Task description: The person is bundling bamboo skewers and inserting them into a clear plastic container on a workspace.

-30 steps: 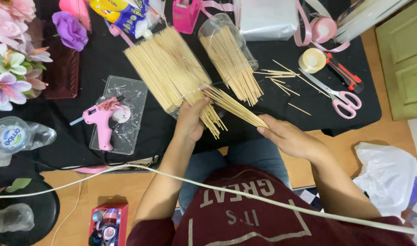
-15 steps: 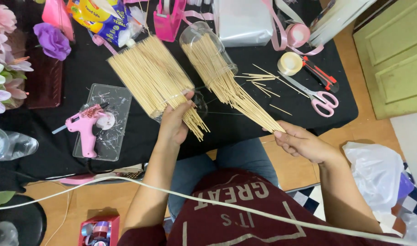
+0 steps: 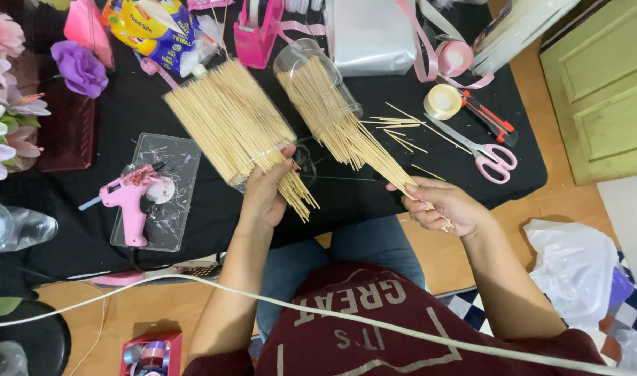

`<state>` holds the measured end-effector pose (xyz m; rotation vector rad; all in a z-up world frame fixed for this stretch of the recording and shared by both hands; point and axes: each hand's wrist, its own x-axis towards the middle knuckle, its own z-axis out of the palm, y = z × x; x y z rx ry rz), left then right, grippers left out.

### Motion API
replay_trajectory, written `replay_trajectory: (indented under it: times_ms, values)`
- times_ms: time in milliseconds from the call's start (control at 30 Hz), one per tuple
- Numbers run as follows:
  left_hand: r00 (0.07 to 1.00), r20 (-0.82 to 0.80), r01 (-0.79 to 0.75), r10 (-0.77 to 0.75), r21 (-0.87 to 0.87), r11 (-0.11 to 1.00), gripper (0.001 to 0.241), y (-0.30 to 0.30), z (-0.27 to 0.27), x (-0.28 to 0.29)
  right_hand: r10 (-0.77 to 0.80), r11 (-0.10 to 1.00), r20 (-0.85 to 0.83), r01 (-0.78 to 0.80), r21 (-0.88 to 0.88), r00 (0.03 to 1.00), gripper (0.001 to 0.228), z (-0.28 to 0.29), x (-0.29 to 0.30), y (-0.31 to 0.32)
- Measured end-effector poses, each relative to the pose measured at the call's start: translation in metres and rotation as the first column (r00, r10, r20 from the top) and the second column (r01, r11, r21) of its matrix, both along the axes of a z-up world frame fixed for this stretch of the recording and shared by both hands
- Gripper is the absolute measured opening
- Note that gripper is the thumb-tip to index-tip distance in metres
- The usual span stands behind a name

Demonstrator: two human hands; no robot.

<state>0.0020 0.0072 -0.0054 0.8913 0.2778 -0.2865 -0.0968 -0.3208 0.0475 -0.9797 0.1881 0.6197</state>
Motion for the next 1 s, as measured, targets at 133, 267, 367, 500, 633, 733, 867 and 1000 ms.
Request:
replay_trajectory:
  times_ms: [133, 267, 367, 500, 633, 733, 867, 1000]
  values:
    - [1.000, -0.002, 0.005, -0.005, -0.008, 1.000, 0.047, 0.000, -0.002, 0.001, -0.006, 1.000, 0.027, 0.005, 0.021, 1.000, 0.024, 0.010, 0.020, 0.016]
    - [1.000, -0.008, 0.018, -0.018, -0.008, 1.000, 0.048, 0.001, -0.005, 0.003, -0.003, 0.990, 0.089, 0.016, -0.142, 0.996, 0.018, 0.035, 0.046, 0.045]
    - [1.000, -0.013, 0.025, -0.025, -0.010, 1.000, 0.048, 0.002, -0.002, 0.001, 0.019, 0.978, 0.116, 0.006, -0.207, 0.993, 0.016, 0.042, 0.065, 0.062]
    - [0.999, 0.008, 0.043, -0.043, -0.011, 0.999, 0.049, 0.005, -0.017, 0.009, 0.040, 0.957, 0.167, 0.010, -0.288, 0.985, 0.014, 0.034, 0.090, 0.074]
    - [0.998, -0.003, 0.056, -0.056, -0.018, 0.998, 0.051, 0.005, -0.011, 0.007, 0.055, 0.943, 0.166, 0.003, -0.332, 0.985, 0.012, 0.044, 0.111, 0.086]
    - [0.998, -0.010, 0.062, -0.062, -0.017, 0.998, 0.052, 0.005, -0.010, 0.008, 0.065, 0.936, 0.175, 0.001, -0.353, 0.982, 0.011, 0.038, 0.125, 0.086]
    - [0.998, -0.014, 0.061, -0.061, -0.027, 0.998, 0.053, 0.004, -0.010, 0.007, 0.046, 0.935, 0.165, 0.015, -0.354, 0.985, 0.011, 0.008, 0.138, 0.081]
    - [0.998, -0.027, 0.059, -0.060, -0.035, 0.998, 0.052, 0.006, -0.009, 0.007, -0.039, 0.959, 0.189, 0.089, -0.269, 0.981, 0.019, 0.010, 0.138, 0.090]
